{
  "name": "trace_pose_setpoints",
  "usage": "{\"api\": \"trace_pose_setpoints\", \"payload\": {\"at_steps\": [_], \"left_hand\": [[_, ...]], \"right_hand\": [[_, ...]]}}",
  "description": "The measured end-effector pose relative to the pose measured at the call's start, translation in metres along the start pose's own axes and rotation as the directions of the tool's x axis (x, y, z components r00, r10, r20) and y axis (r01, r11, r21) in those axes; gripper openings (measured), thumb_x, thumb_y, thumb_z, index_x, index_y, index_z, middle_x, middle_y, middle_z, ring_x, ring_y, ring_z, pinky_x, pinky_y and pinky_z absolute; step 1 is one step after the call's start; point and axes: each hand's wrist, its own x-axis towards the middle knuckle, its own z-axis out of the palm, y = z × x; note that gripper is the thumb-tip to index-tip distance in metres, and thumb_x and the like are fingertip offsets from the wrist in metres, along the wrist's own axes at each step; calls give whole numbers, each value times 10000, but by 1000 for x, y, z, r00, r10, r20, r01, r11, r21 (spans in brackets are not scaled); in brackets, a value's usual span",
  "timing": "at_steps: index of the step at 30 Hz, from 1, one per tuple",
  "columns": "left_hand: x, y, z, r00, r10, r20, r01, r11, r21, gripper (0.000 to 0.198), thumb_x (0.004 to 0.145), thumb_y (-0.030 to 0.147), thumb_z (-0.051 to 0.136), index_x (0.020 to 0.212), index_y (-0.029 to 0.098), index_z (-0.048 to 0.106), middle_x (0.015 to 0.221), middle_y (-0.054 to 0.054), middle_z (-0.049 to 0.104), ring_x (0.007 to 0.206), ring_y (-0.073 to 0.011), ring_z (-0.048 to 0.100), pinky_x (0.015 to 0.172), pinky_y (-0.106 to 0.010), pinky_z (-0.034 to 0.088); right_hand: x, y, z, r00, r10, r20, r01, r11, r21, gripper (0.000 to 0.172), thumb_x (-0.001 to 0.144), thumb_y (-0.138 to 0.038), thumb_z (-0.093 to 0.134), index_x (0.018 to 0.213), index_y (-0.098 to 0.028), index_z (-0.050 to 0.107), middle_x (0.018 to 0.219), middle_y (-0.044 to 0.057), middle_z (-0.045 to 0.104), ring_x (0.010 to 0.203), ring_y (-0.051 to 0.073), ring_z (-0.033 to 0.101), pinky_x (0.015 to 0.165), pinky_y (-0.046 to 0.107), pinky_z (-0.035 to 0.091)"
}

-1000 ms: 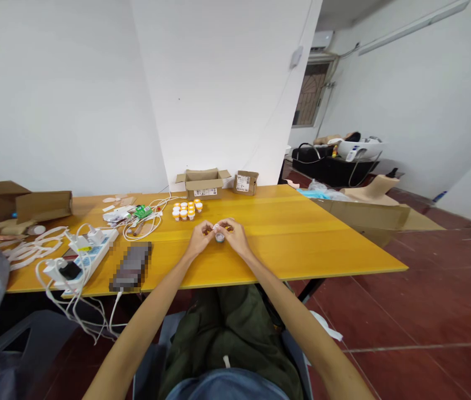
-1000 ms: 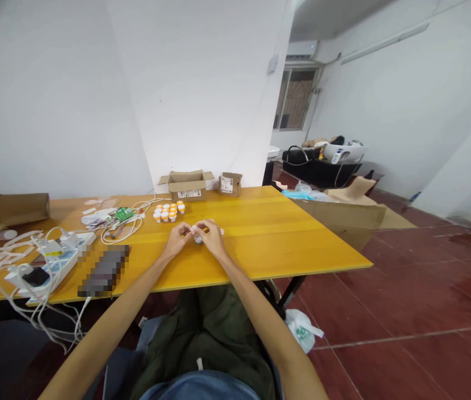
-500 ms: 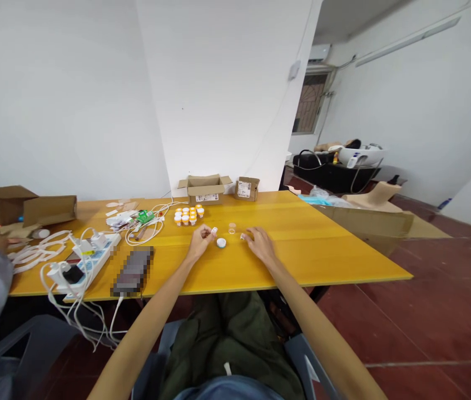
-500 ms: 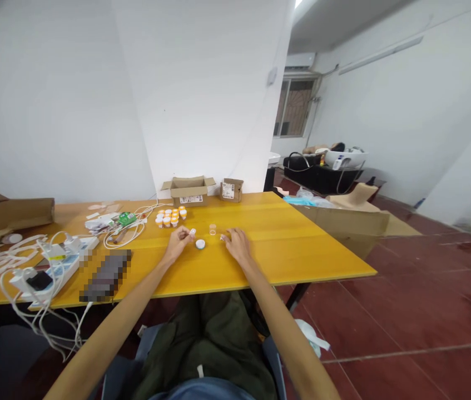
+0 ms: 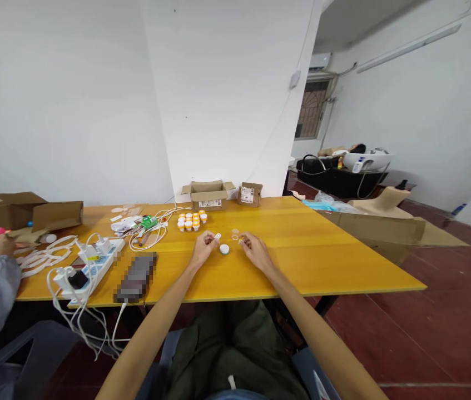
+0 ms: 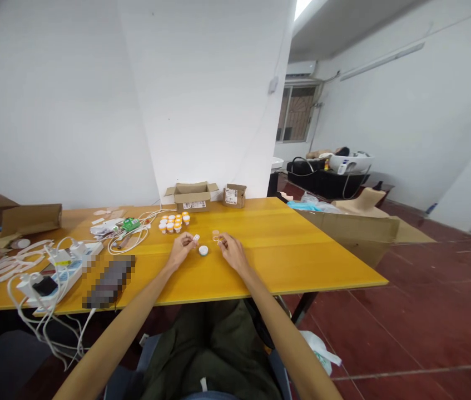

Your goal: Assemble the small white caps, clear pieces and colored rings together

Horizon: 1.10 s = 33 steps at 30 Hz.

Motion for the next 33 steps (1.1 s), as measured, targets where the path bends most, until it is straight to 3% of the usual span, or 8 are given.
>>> {"api": "trace_pose_setpoints", "payload": {"at_steps": [4, 11, 15, 21, 29, 33], "left_hand": [[0, 2, 1, 1000, 7, 7, -7, 1000, -6, 347, 678, 465, 810, 676, 205, 580, 640, 1, 683, 640, -166, 667, 674, -299, 539], [0, 3, -1, 999, 53, 0, -53, 999, 12, 411, 677, 565, 795, 698, 203, 601, 632, -7, 689, 629, -175, 669, 654, -307, 551], [2, -1, -2, 998, 59, -5, -59, 998, 28, 420, 669, 574, 799, 711, 199, 614, 653, -8, 691, 642, -174, 671, 656, -299, 544], [3, -4, -2, 997, 82, -11, -81, 996, 46, 430, 700, 596, 778, 708, 197, 616, 634, -5, 674, 633, -171, 660, 640, -291, 535], [1, -1, 2, 999, 45, 27, -46, 998, 37, 266, 685, 393, 816, 731, 191, 648, 698, -12, 710, 675, -175, 676, 669, -290, 540], [1, -1, 2, 999, 33, 29, -33, 999, 24, 234, 704, 374, 798, 729, 191, 654, 693, -16, 715, 681, -187, 693, 668, -301, 553]], "right_hand": [[5, -13, 11, 1000, -11, -29, 18, 972, 235, 210, 843, -429, 582, 861, -244, 680, 775, 26, 724, 681, 200, 654, 669, 322, 537], [19, -26, 30, 994, 81, 73, -106, 879, 466, 310, 724, -516, 706, 791, -214, 693, 692, 10, 697, 570, 164, 614, 544, 285, 520], [27, -32, 40, 989, 121, 80, -145, 857, 495, 330, 679, -527, 741, 734, -208, 678, 669, 15, 693, 587, 174, 632, 533, 286, 530], [30, -41, 47, 993, 84, 81, -113, 867, 486, 384, 643, -564, 787, 627, -221, 612, 570, 1, 650, 538, 171, 615, 508, 277, 510], [28, -40, 48, 993, 98, 66, -118, 872, 475, 384, 656, -574, 774, 630, -221, 624, 581, 18, 680, 564, 201, 660, 545, 306, 535], [27, -39, 49, 995, 86, 44, -97, 889, 447, 352, 665, -560, 760, 640, -227, 647, 598, 19, 691, 577, 205, 667, 573, 313, 539]]}}
